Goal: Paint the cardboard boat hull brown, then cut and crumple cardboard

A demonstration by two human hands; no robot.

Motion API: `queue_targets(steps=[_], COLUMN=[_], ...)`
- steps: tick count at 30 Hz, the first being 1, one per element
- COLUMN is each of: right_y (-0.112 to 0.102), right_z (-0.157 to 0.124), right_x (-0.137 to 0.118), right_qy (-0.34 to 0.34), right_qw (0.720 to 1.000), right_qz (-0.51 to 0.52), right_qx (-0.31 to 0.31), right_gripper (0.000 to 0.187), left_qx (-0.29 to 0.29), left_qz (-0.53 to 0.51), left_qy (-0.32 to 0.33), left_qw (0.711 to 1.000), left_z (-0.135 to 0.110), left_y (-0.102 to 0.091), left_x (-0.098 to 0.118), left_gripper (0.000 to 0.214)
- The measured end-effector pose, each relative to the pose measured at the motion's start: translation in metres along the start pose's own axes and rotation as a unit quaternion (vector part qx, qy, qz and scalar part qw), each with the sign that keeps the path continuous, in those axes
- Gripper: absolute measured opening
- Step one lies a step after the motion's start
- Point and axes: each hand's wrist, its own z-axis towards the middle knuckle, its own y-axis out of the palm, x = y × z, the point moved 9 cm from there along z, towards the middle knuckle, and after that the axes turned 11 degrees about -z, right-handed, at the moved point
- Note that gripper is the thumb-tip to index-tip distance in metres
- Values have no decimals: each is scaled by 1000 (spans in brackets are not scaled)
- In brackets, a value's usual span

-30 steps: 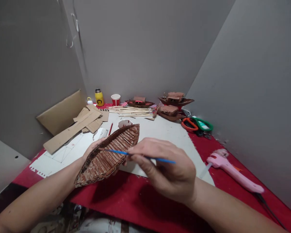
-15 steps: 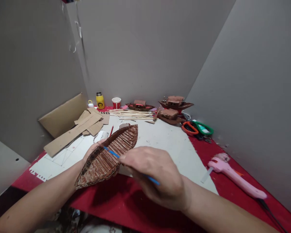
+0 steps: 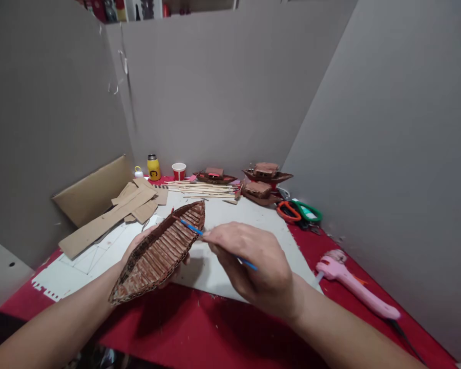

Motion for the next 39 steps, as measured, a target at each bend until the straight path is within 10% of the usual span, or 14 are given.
queue_targets(steps=[6,14,22,39], right_y=[15,-13,-12,-17], right_z=[-1,9,7,8], right_x=[-29,20,2,7], right_qy=[-130,-57,-62,-37], right_qw=[991,979,989,990], right_qz=[-19,-189,-117,-108], right_qx=[-38,45,61,84], right_gripper=[25,25,35,32], left_qx=[9,-2,97,70], left_qz=[14,-15,-34,-56], left_qy=[58,42,136,217], left_qw=[998,999,985,972], left_z=[-4,-7,-15,-17], left_y=[-1,11,12,18], left_x=[5,8,16,28], left_gripper=[49,43,37,35])
